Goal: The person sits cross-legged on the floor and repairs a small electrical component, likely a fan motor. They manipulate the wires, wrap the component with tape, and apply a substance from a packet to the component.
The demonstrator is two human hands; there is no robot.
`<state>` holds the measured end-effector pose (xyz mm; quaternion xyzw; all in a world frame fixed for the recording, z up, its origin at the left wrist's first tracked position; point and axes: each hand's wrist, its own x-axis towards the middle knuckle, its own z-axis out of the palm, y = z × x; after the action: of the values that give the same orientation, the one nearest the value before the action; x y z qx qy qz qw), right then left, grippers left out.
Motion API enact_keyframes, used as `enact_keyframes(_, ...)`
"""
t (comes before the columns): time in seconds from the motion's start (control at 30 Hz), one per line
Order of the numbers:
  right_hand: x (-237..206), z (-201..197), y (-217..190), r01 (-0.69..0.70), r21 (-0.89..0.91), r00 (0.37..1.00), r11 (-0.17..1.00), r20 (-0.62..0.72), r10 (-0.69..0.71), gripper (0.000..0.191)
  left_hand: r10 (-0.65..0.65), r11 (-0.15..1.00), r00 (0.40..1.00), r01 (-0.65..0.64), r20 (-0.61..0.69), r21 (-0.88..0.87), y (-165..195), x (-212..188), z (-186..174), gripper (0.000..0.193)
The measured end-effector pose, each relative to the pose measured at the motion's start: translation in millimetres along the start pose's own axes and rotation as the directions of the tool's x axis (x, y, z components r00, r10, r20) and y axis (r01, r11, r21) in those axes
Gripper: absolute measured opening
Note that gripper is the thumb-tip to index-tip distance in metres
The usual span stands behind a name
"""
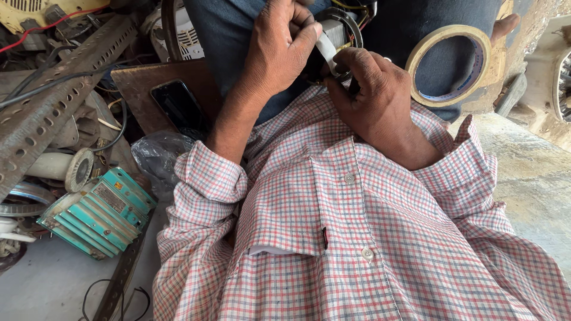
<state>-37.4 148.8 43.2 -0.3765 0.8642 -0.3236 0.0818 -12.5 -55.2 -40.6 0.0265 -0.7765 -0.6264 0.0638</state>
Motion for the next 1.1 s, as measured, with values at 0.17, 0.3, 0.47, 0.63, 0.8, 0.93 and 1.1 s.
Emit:
enact_keyframes(0.17, 2.3, 0.4, -0.7, -0.008, -0.008, 1.000, 1.000, 0.006, 0.008, 0.032, 0.113, 0.976, 0.991, -0.097, -0.071, 0.194, 19.9, -3.6, -0.1, 0.011)
enact_keyframes(0.3, 1.9, 0.3, -1.4, -0.013, -0.014, 1.000, 1.000, 0.002, 0.013, 0.032, 0.093, 0.973, 0.991, -0.069, -0.100, 0.219, 30.0, -10.7, -8.4, 0.010)
enact_keyframes(0.47, 1.0, 0.3, -2.0, 0.000, -0.006, 1.000, 1.000, -0.004, 0.000, 0.031, 0.284, 0.937, 0.959, -0.278, 0.001, 0.210, 29.5, -8.4, -16.5, 0.012)
enact_keyframes(0.63, 1.8, 0.8, -0.9, -0.001, -0.019, 1.000, 1.000, -0.012, 0.001, 0.030, 0.398, 0.826, 0.902, -0.431, 0.166, 0.362, 24.4, 4.0, -24.0, 0.003)
enact_keyframes(0.8, 0.4, 1.7, 0.9, -0.006, 0.018, 1.000, 1.000, -0.018, 0.006, 0.029, 0.437, 0.779, 0.845, -0.527, 0.309, 0.338, 19.5, 15.6, -31.9, 0.008)
enact_keyframes(0.93, 0.7, 3.0, 2.6, -0.028, -0.006, 0.999, 1.000, -0.023, 0.028, 0.028, 0.461, 0.720, 0.815, -0.575, 0.351, 0.389, 15.6, 16.0, -30.8, 0.012)
enact_keyframes(1.1, 1.3, -0.5, 0.3, -0.050, 0.042, 0.999, 0.998, -0.018, 0.051, 0.028, 0.357, 0.849, 0.882, -0.444, 0.309, 0.287, 8.6, 14.8, -25.8, 0.002)
